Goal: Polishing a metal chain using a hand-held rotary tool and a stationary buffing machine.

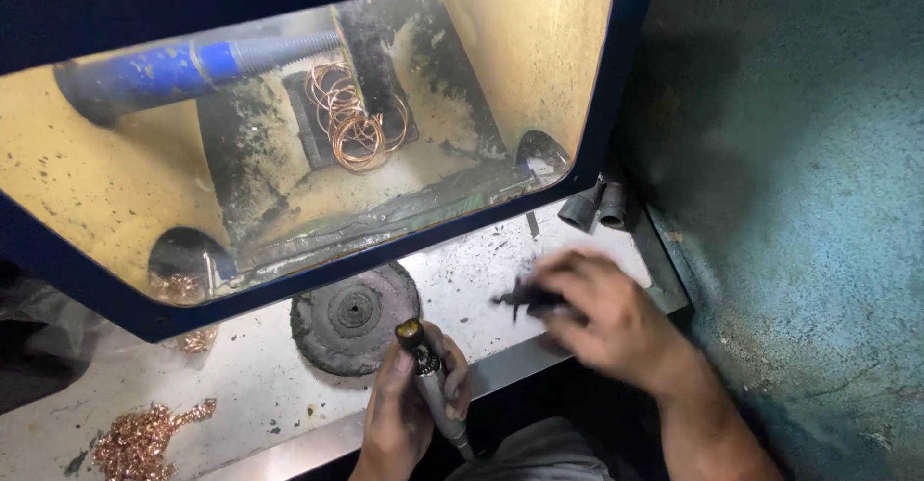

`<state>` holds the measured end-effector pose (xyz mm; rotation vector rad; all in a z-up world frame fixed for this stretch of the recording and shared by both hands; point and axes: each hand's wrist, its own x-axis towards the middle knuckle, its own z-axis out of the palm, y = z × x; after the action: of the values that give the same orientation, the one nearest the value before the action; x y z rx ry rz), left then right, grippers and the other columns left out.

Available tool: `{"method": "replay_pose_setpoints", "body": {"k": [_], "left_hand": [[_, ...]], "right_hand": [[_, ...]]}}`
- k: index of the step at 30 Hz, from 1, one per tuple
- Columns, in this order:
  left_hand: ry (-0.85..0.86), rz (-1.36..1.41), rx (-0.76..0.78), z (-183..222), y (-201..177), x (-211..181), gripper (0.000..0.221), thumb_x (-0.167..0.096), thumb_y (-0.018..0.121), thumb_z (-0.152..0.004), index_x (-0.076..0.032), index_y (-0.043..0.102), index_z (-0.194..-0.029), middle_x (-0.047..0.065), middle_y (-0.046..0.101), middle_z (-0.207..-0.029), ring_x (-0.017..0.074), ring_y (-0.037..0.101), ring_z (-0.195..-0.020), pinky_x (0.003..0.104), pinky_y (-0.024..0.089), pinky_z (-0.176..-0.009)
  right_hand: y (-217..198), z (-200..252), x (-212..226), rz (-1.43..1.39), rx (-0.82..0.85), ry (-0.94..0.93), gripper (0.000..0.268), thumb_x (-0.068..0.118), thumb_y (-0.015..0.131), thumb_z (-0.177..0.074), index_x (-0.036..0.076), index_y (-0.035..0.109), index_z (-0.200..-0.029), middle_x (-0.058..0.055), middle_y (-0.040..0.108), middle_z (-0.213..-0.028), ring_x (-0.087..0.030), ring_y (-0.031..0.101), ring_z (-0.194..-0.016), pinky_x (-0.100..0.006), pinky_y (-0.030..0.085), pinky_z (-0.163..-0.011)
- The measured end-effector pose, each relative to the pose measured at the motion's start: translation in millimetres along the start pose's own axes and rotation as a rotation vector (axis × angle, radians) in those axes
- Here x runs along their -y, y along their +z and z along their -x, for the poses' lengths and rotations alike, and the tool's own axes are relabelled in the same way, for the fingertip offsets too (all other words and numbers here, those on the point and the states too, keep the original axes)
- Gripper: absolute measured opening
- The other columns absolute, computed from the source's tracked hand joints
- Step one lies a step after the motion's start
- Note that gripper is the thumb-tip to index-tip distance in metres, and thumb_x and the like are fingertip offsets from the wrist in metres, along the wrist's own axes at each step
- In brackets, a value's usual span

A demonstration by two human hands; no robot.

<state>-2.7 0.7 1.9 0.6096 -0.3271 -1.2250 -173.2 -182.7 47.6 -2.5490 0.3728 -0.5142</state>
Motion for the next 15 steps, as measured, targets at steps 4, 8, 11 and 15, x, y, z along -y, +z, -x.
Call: {"method": "replay_pose_setpoints", "body": {"k": [4, 8, 11, 15], "left_hand": [[0.015, 0.121, -0.044, 1.7, -8.0, 10.6, 0.034, -0.03, 0.052, -0.102, 0.004, 0.051, -0.104, 0.016, 0.053, -0.091, 0.0201, 0.048, -0.061, 0.032, 0.041, -0.047], [0.016, 0.026, -0.077, 2.9, -8.9, 10.9, 0.037, -0.032, 0.049, -0.103, 0.003, 0.056, -0.11, 0.019, 0.06, -0.084, 0.0237, 0.051, -0.05, 0.036, 0.045, -0.046], [0.013, 0.021, -0.06, 0.5, -0.6, 5.1, 0.036, -0.032, 0.05, -0.104, 0.003, 0.056, -0.106, 0.017, 0.056, -0.073, 0.0227, 0.049, -0.05, 0.035, 0.045, -0.047], [-0.066, -0.119, -0.111, 7.1, 5.5, -1.8, 0.038, -0.034, 0.045, -0.105, 0.002, 0.055, -0.108, 0.015, 0.057, -0.07, 0.0222, 0.053, -0.057, 0.034, 0.045, -0.055]], "right_hand": [[-8.4, -16.0, 49.4, -0.184, -0.015, -0.088, 0.031, 0.014, 0.077, -0.09, -0.002, 0.067, -0.114, -0.019, 0.07, -0.107, -0.027, 0.076, -0.091, -0.031, 0.065, -0.079], [-10.4, -25.5, 63.7, -0.115, -0.037, -0.149, 0.027, 0.011, 0.081, -0.089, -0.001, 0.063, -0.105, -0.016, 0.071, -0.1, -0.026, 0.075, -0.083, -0.033, 0.062, -0.067], [-13.5, -28.4, 67.3, -0.079, -0.014, -0.149, 0.024, 0.013, 0.079, -0.091, -0.001, 0.065, -0.106, -0.015, 0.07, -0.103, -0.027, 0.074, -0.087, -0.034, 0.06, -0.07], [-16.4, -28.0, 72.2, 0.028, -0.019, -0.156, 0.02, 0.014, 0.076, -0.093, 0.003, 0.065, -0.107, -0.012, 0.07, -0.104, -0.025, 0.073, -0.086, -0.034, 0.059, -0.073]]}}
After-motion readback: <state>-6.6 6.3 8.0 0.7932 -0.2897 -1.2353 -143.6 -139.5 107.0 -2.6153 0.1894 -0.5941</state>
